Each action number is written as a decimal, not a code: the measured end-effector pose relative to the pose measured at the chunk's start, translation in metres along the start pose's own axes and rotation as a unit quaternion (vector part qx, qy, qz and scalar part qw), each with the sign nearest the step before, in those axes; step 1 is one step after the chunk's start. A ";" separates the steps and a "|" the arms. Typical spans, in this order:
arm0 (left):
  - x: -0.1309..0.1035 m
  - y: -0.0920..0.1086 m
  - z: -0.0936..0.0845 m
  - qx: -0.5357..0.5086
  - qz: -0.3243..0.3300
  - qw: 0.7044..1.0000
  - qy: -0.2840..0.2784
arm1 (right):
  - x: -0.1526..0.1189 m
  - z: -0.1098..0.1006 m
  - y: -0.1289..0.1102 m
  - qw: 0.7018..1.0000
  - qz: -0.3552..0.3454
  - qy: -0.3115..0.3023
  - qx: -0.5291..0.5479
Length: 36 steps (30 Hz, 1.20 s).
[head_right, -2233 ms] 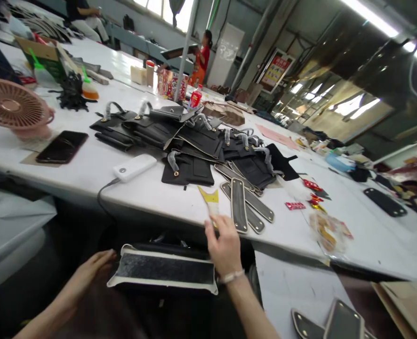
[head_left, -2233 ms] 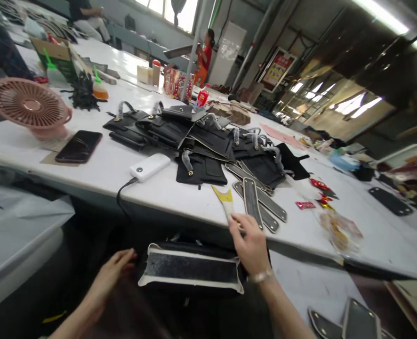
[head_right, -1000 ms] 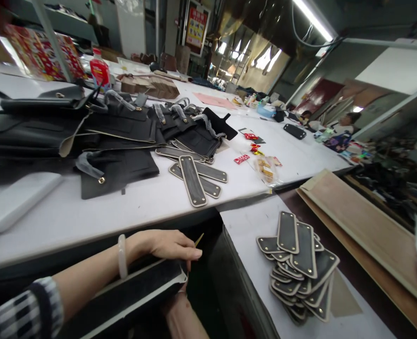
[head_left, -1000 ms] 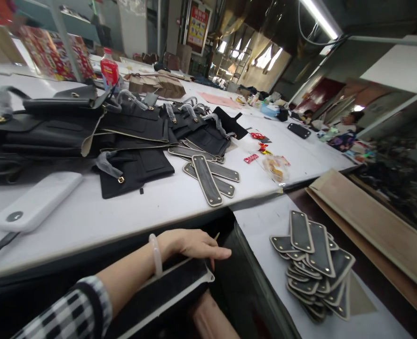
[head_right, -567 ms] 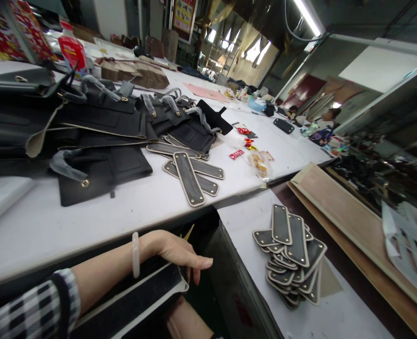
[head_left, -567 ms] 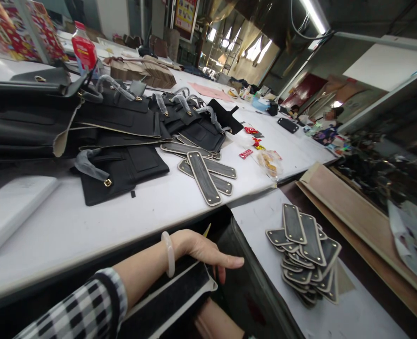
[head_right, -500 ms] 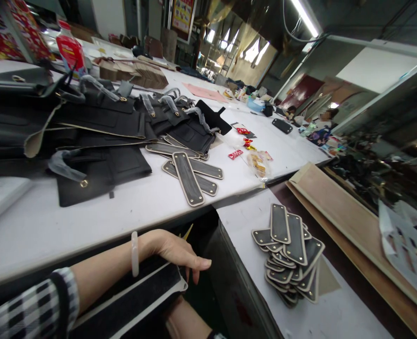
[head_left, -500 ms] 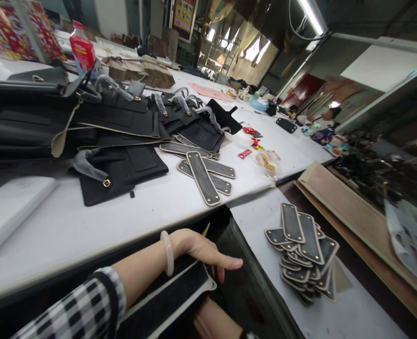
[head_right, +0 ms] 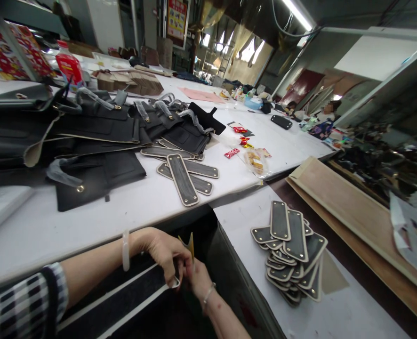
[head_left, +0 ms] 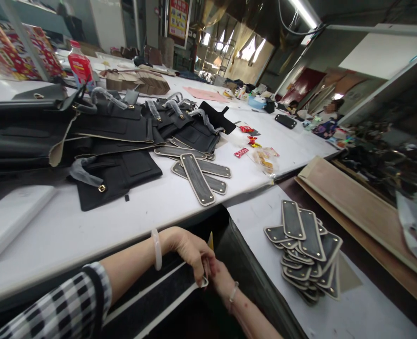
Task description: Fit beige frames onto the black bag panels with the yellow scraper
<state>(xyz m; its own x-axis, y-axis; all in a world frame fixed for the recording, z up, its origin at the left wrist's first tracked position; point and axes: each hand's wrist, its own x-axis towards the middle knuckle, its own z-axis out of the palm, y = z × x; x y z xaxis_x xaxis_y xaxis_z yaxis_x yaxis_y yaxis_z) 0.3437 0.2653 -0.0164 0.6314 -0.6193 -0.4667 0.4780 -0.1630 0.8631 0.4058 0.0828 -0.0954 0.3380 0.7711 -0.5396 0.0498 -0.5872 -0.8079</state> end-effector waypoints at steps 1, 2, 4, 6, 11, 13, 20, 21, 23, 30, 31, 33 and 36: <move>0.001 0.000 0.000 -0.005 0.000 1.000 -0.005 | -0.009 -0.016 0.004 1.000 0.014 0.020 -0.002; 0.001 -0.001 0.000 -0.009 -0.002 1.000 -0.008 | -0.021 -0.033 0.005 0.999 0.026 0.037 -0.006; 0.002 -0.001 -0.001 -0.010 -0.007 1.000 -0.005 | -0.049 -0.067 -0.001 0.998 0.040 0.046 -0.012; 0.001 -0.002 -0.001 -0.005 -0.014 1.000 0.002 | -0.077 -0.091 -0.016 0.996 0.080 -0.024 -0.003; -0.004 0.002 -0.001 0.027 -0.029 0.999 0.021 | -0.103 -0.085 -0.056 0.980 0.093 -0.170 -0.040; -0.006 0.005 0.000 0.041 -0.028 0.998 0.028 | -0.098 -0.069 -0.062 0.979 0.059 -0.185 -0.061; -0.015 0.013 0.001 0.101 -0.036 0.992 0.067 | -0.082 -0.043 -0.066 0.981 0.105 -0.162 -0.024; -0.017 0.014 0.001 0.115 -0.035 0.990 0.078 | -0.082 -0.042 -0.068 0.979 0.127 -0.157 -0.032; -0.020 0.015 0.002 0.145 -0.033 0.984 0.101 | -0.080 -0.041 -0.072 0.975 0.150 -0.161 -0.041; -0.022 0.013 0.004 0.149 -0.022 0.981 0.126 | -0.077 -0.041 -0.085 0.970 0.168 -0.163 -0.060; -0.021 0.012 0.005 0.152 -0.020 0.979 0.133 | -0.077 -0.040 -0.086 0.970 0.169 -0.161 -0.063; -0.021 0.010 0.005 0.158 -0.015 0.977 0.144 | -0.077 -0.040 -0.087 0.972 0.166 -0.155 -0.067; -0.020 0.009 0.005 0.158 -0.010 0.976 0.150 | -0.075 -0.039 -0.083 0.974 0.151 -0.155 -0.064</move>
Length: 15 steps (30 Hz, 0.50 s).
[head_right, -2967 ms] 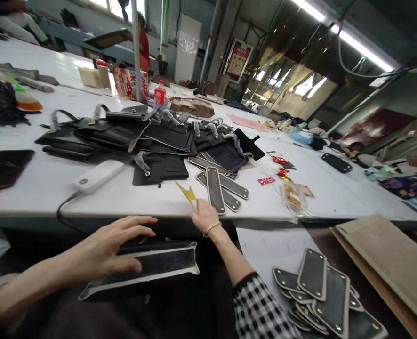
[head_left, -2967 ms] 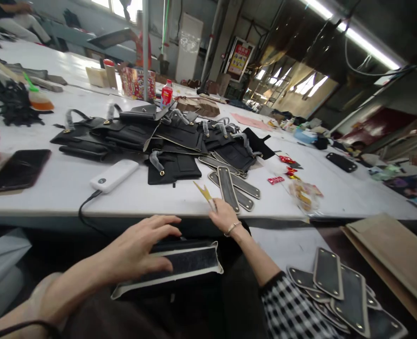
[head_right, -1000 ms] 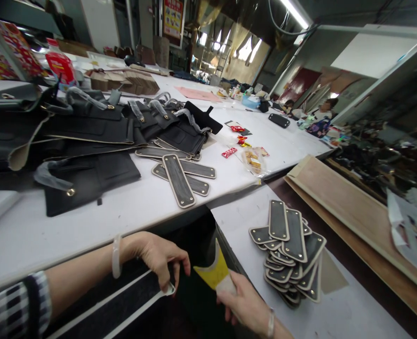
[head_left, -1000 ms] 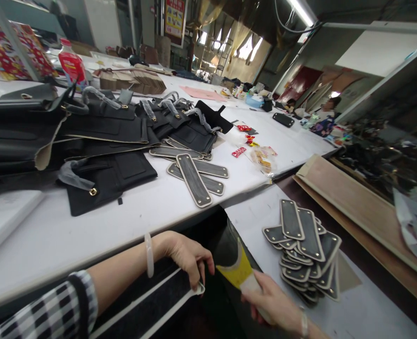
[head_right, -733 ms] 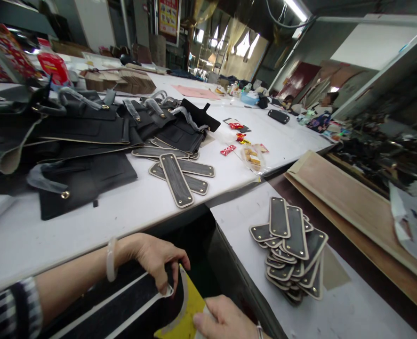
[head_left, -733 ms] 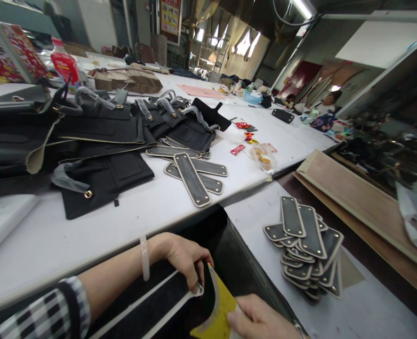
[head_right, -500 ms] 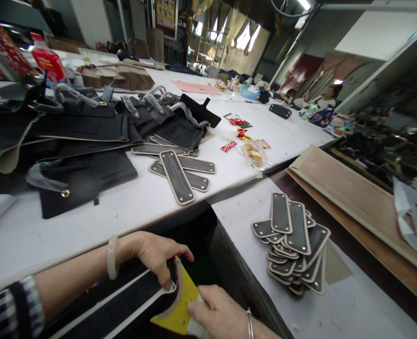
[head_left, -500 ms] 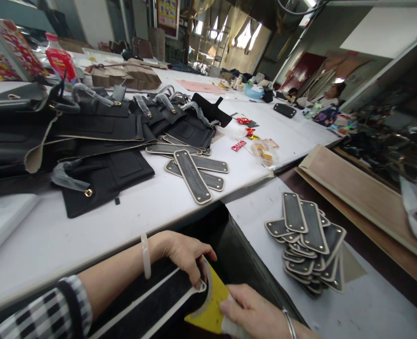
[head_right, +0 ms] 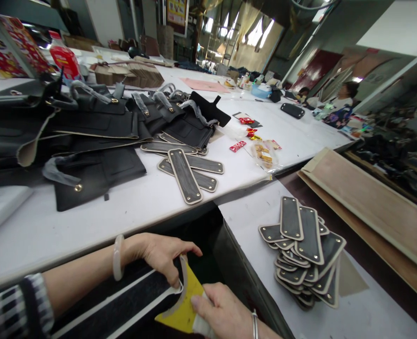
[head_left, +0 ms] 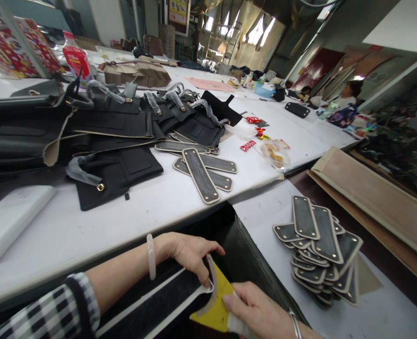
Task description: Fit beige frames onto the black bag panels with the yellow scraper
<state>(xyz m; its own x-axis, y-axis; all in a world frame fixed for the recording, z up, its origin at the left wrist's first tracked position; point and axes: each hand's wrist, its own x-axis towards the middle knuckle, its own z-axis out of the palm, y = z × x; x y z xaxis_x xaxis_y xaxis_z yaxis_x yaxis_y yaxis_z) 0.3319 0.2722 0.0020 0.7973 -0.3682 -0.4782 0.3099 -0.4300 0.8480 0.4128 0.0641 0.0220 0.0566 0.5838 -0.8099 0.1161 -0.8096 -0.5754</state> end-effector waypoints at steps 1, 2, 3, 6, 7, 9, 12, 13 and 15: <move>0.000 0.000 0.000 -0.001 0.001 1.000 0.001 | 0.001 0.000 0.002 1.000 -0.003 -0.001 0.002; 0.000 0.000 0.000 -0.003 0.002 1.000 0.001 | 0.002 0.001 0.003 1.000 -0.007 -0.002 0.004; 0.000 0.000 0.000 -0.006 0.003 1.000 0.001 | 0.004 0.001 0.005 1.000 -0.011 -0.002 0.007; 0.000 0.000 -0.001 -0.013 0.010 1.000 -0.003 | 0.006 0.001 0.008 1.000 -0.011 -0.004 0.009; 0.000 0.000 -0.001 -0.016 0.012 1.000 -0.004 | 0.006 0.002 0.009 1.000 -0.010 -0.006 0.010; 0.001 -0.001 -0.001 -0.021 0.016 1.000 -0.008 | 0.006 0.002 0.009 1.000 -0.011 -0.012 0.012; 0.002 -0.004 -0.001 -0.025 0.023 0.999 -0.010 | 0.008 0.002 0.011 0.999 -0.026 -0.018 0.022; 0.003 -0.005 0.000 -0.025 0.025 0.999 -0.010 | 0.009 0.003 0.013 0.999 -0.031 -0.019 0.025; 0.004 -0.007 0.001 -0.027 0.027 0.999 -0.009 | 0.013 0.005 0.018 0.998 -0.045 -0.015 0.034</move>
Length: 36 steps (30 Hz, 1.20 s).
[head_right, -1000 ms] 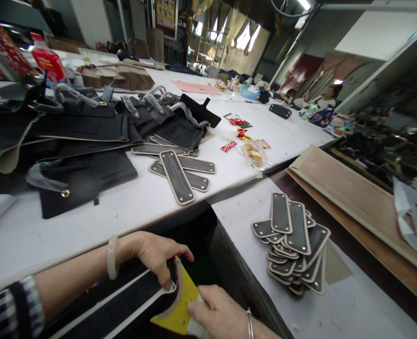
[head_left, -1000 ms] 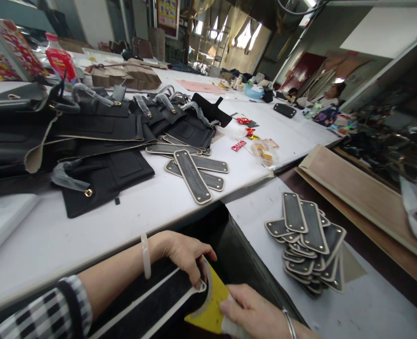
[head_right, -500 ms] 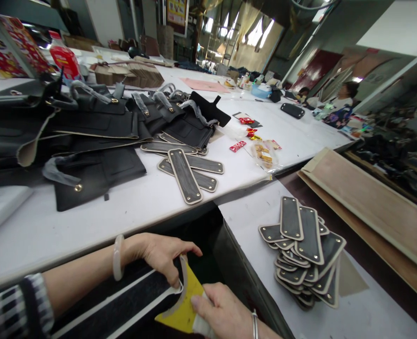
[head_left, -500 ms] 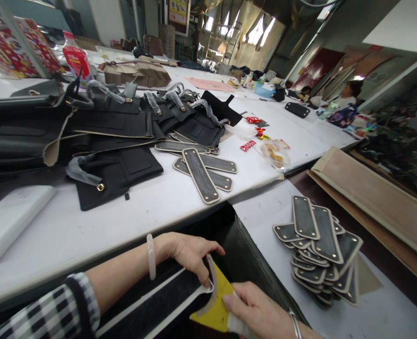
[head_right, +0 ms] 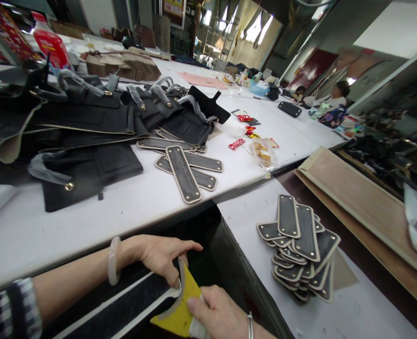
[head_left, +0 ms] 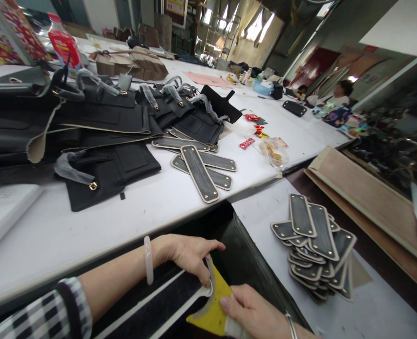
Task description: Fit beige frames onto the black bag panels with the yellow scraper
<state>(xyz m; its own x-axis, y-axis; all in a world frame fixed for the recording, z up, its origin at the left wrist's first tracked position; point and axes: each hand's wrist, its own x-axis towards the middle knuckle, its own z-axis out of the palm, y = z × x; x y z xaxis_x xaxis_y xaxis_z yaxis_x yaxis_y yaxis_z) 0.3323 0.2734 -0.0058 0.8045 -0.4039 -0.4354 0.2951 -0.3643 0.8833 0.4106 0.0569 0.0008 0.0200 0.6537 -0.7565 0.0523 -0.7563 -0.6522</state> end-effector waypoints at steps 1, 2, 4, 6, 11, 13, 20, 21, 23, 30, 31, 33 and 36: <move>0.000 -0.001 0.000 -0.002 -0.001 1.000 -0.001 | 0.002 0.001 0.004 1.000 -0.014 0.003 0.005; 0.001 -0.002 0.000 -0.005 -0.002 1.000 -0.001 | 0.004 0.002 0.007 1.000 -0.028 0.006 0.010; 0.001 -0.003 0.000 -0.014 -0.003 1.000 -0.001 | 0.007 0.005 0.013 0.999 -0.046 0.006 0.022; 0.001 -0.004 0.000 -0.023 -0.004 1.000 0.001 | 0.010 0.007 0.017 0.999 -0.046 0.005 0.028; 0.001 -0.008 0.003 -0.043 0.002 0.999 0.017 | 0.013 0.014 0.019 0.997 -0.055 -0.001 0.048; 0.002 -0.010 0.004 -0.045 0.009 0.999 0.018 | 0.014 0.016 0.019 0.997 -0.052 0.002 0.055; 0.000 -0.009 0.006 -0.052 0.020 0.998 0.030 | 0.013 0.023 0.010 0.997 -0.055 0.011 0.044; 0.000 -0.009 0.007 -0.054 0.019 0.998 0.031 | 0.013 0.023 0.010 0.997 -0.057 0.012 0.042; 0.000 -0.009 0.008 -0.065 0.017 0.997 0.032 | 0.013 0.024 0.010 0.998 -0.055 0.017 0.035; 0.004 -0.014 0.011 -0.104 0.041 0.993 0.046 | 0.017 0.029 0.017 0.996 -0.064 0.037 0.055; 0.003 -0.013 0.011 -0.113 0.037 0.992 0.046 | 0.017 0.028 0.017 0.995 -0.067 0.039 0.056; 0.001 -0.010 0.011 -0.136 0.026 0.989 0.046 | 0.017 0.028 0.017 0.995 -0.063 0.043 0.056; -0.002 -0.005 0.010 -0.163 0.009 0.985 0.049 | 0.016 0.027 0.015 0.997 -0.042 0.047 0.039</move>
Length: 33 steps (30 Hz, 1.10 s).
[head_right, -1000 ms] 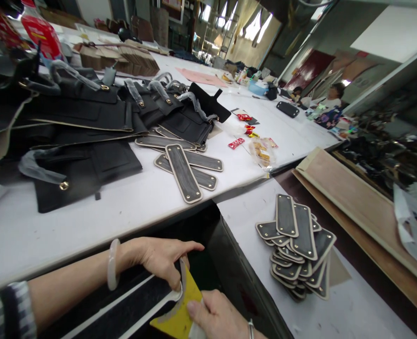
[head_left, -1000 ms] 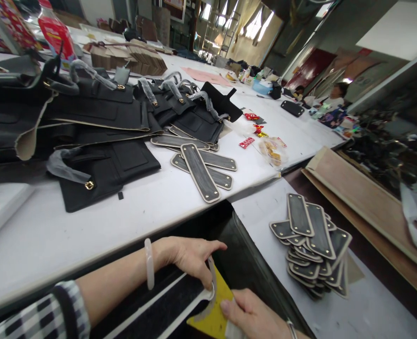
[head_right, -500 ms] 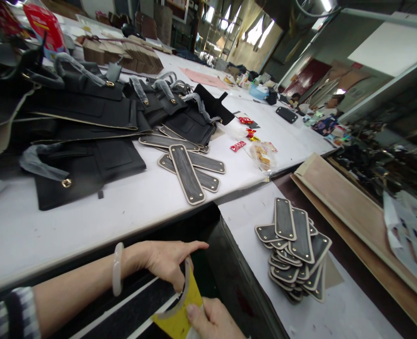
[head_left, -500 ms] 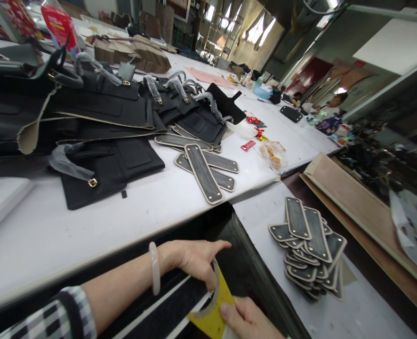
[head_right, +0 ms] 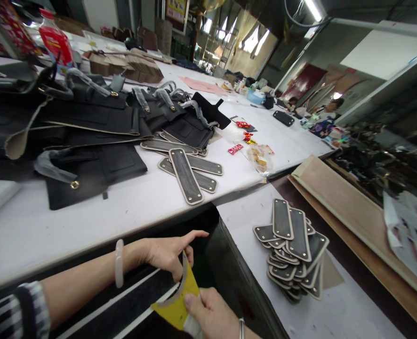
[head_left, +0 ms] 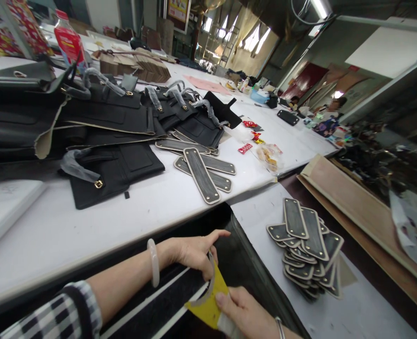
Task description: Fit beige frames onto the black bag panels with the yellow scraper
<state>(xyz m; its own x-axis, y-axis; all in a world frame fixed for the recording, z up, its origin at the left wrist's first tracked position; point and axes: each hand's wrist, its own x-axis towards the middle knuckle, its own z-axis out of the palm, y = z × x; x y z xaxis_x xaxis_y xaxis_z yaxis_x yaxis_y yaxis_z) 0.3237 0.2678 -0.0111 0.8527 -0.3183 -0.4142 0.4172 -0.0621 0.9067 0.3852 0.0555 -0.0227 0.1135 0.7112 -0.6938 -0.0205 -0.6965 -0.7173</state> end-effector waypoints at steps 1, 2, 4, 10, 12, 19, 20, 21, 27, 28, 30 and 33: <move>0.000 0.001 0.000 -0.004 -0.003 1.000 0.004 | 0.000 0.000 -0.001 1.000 0.003 0.000 -0.005; -0.001 0.001 0.001 -0.007 -0.005 1.000 0.006 | 0.000 -0.001 -0.003 1.000 0.003 0.001 -0.008; 0.000 0.001 0.002 -0.015 -0.010 1.000 0.010 | -0.001 -0.001 -0.009 1.000 0.006 0.001 -0.010; 0.003 -0.002 0.005 -0.060 0.003 0.998 0.031 | 0.000 0.000 -0.025 0.998 0.048 -0.010 -0.027; 0.001 -0.002 0.005 -0.082 0.006 0.996 0.038 | 0.002 0.003 -0.025 0.998 0.051 -0.015 -0.028; -0.024 -0.010 0.005 -0.107 0.020 0.981 0.157 | 0.011 0.030 -0.024 1.000 0.015 0.014 0.023; -0.029 -0.010 0.006 -0.095 0.017 0.980 0.173 | 0.013 0.035 -0.024 0.999 0.012 0.013 0.034; -0.035 -0.011 0.007 -0.081 0.014 0.979 0.186 | 0.014 0.039 -0.023 0.999 0.011 0.013 0.047; -0.067 -0.012 0.024 0.004 0.005 0.975 0.223 | 0.002 0.064 0.012 0.989 0.003 0.067 0.129; -0.071 -0.013 0.028 0.017 0.004 0.974 0.226 | -0.002 0.065 0.020 0.984 -0.004 0.094 0.148; -0.078 -0.016 0.033 0.040 0.002 0.973 0.229 | -0.009 0.060 0.031 0.966 -0.024 0.158 0.201; -0.081 -0.019 0.038 0.071 -0.003 0.970 0.233 | -0.007 0.047 0.028 0.930 -0.075 0.232 0.274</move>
<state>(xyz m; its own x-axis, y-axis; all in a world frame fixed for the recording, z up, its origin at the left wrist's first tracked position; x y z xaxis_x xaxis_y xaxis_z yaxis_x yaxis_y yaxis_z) 0.2345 0.2594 0.0083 0.9141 0.1416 -0.3800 0.4025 -0.2021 0.8928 0.3370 0.0356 -0.0406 0.5690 0.5904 -0.5724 -0.4594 -0.3490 -0.8168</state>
